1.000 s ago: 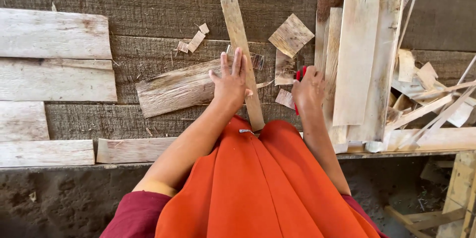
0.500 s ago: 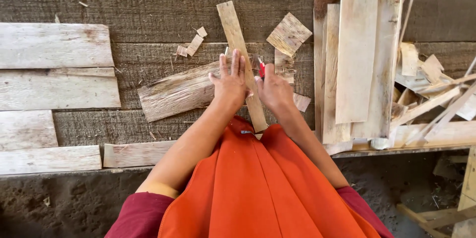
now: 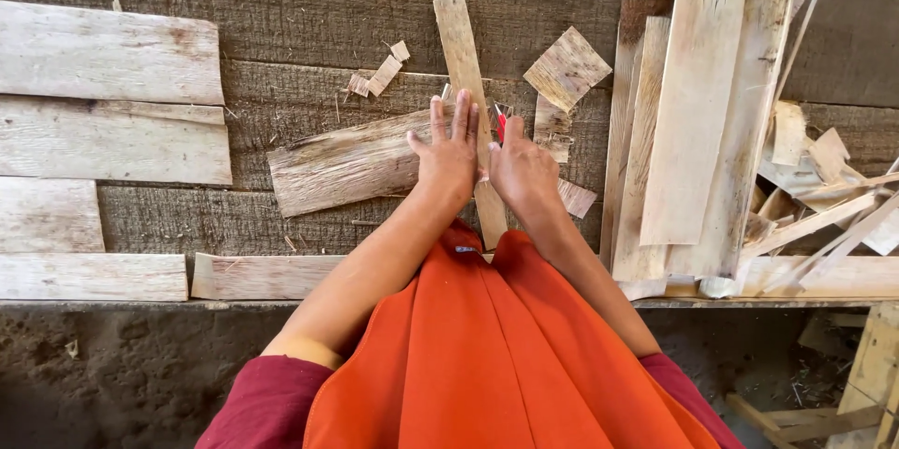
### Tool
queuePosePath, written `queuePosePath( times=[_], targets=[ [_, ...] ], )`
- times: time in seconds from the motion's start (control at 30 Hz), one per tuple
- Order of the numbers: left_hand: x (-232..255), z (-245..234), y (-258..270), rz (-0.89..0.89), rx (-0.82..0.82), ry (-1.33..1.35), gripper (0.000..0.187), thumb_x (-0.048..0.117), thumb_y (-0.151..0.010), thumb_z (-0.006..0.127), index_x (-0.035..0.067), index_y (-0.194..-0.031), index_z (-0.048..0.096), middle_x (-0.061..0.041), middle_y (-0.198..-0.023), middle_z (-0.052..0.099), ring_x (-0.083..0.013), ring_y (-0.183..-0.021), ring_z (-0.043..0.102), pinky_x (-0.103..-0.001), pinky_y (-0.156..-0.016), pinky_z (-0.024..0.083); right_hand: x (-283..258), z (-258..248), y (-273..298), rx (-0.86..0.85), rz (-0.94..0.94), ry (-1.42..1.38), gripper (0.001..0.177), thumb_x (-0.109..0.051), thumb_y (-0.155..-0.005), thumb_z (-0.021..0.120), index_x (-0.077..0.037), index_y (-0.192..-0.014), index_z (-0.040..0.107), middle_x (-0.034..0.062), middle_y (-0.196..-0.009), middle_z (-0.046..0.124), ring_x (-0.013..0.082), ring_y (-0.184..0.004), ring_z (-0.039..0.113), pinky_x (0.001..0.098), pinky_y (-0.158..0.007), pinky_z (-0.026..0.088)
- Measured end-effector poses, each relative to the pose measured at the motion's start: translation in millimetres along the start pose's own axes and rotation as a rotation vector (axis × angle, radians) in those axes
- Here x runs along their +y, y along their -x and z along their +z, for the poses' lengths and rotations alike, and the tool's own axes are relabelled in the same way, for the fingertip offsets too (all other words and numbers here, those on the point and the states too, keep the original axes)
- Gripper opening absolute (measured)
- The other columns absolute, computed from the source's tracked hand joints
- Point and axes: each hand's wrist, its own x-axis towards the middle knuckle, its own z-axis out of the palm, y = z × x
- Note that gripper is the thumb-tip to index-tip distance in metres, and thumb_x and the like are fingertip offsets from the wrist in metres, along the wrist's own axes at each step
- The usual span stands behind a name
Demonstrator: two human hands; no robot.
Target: The person uses a red utility knife to shave thin strips from several wooden planks on a workbench. They repeatedly hold each plank with one hand and scrape along its surface with the knife, producing wood shavings that accumulate on the bench.
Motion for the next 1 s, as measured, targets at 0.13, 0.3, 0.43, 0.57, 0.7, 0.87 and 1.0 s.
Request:
queuePosePath(
  times=[0.13,0.3,0.43,0.57,0.7,0.87,1.0],
  targets=[
    [-0.6,12.0,-9.8,-0.003,0.010,-0.006,0.097,0.037,-0.096,0.067,0.012,-0.165,0.003,-0.009,-0.170,-0.017,-0.0524,-0.151,-0.011,-0.088,-0.099,0.023,4.0,6.5,-4.2,0.003,-0.013,-0.015,0.038,-0.033,-0.102,0.044,-0.006,-0.128,0.039,0.0302,-0.097,0.069,0.0545,-0.096,0.069,0.0642,-0.085,0.053],
    [0.8,10.8,-11.3,-0.019,0.002,-0.005,0.103,0.042,-0.094,0.070,0.012,-0.164,0.001,-0.008,-0.170,-0.019,-0.0515,-0.151,-0.013,-0.088,-0.099,0.023,6.4,6.5,-6.8,-0.039,-0.012,-0.004,0.033,-0.034,-0.101,0.045,-0.010,-0.123,0.039,0.0281,-0.100,0.070,0.0538,-0.099,0.069,0.0630,-0.089,0.052],
    [3.1,10.6,-9.0,-0.020,-0.006,-0.008,0.105,0.044,-0.093,0.071,0.012,-0.164,0.001,-0.008,-0.170,-0.019,-0.0520,-0.150,-0.013,-0.088,-0.098,0.023,2.5,-1.3,21.8,-0.079,-0.001,-0.017,0.029,-0.030,-0.101,0.044,-0.010,-0.121,0.040,0.0299,-0.102,0.070,0.0551,-0.103,0.068,0.0646,-0.091,0.050],
    [0.8,4.9,-4.3,-0.025,-0.010,-0.006,0.107,0.045,-0.093,0.072,0.012,-0.164,0.000,-0.008,-0.169,-0.022,-0.0512,-0.150,-0.015,-0.088,-0.099,0.023,-4.1,-10.4,58.5,-0.153,0.014,-0.073,0.027,-0.024,-0.102,0.041,-0.006,-0.122,0.043,0.0328,-0.104,0.070,0.0548,-0.106,0.067,0.0644,-0.094,0.049],
    [5.2,-10.6,6.2,-0.032,0.000,-0.021,0.107,0.046,-0.093,0.072,0.009,-0.164,0.002,-0.010,-0.169,-0.019,-0.0510,-0.151,-0.011,-0.086,-0.101,0.024,9.4,-8.7,71.9,-0.222,0.107,-0.053,0.030,-0.033,-0.098,0.047,-0.011,-0.118,0.043,0.0269,-0.100,0.071,0.0536,-0.103,0.068,0.0643,-0.093,0.049],
    [5.7,-31.6,34.4,0.012,0.087,-0.030,0.103,0.044,-0.091,0.074,0.006,-0.164,0.011,-0.016,-0.171,-0.006,-0.0488,-0.152,0.010,-0.078,-0.102,0.036,30.8,-4.2,22.4,0.049,0.035,-0.220,0.028,-0.029,-0.095,0.048,-0.008,-0.114,0.049,0.0301,-0.104,0.067,0.0532,-0.105,0.065,0.0613,-0.090,0.049],
    [-7.4,-31.3,33.2,0.017,0.313,0.070,0.111,0.037,-0.085,0.082,0.006,-0.164,0.011,-0.022,-0.168,0.005,-0.0445,-0.141,0.034,-0.064,-0.101,0.044,25.5,9.2,-35.4,0.305,-0.006,-0.299,0.030,-0.024,-0.095,0.069,-0.007,-0.115,0.056,0.0175,-0.120,0.055,0.0503,-0.099,0.067,0.0598,-0.085,0.056]
  ],
)
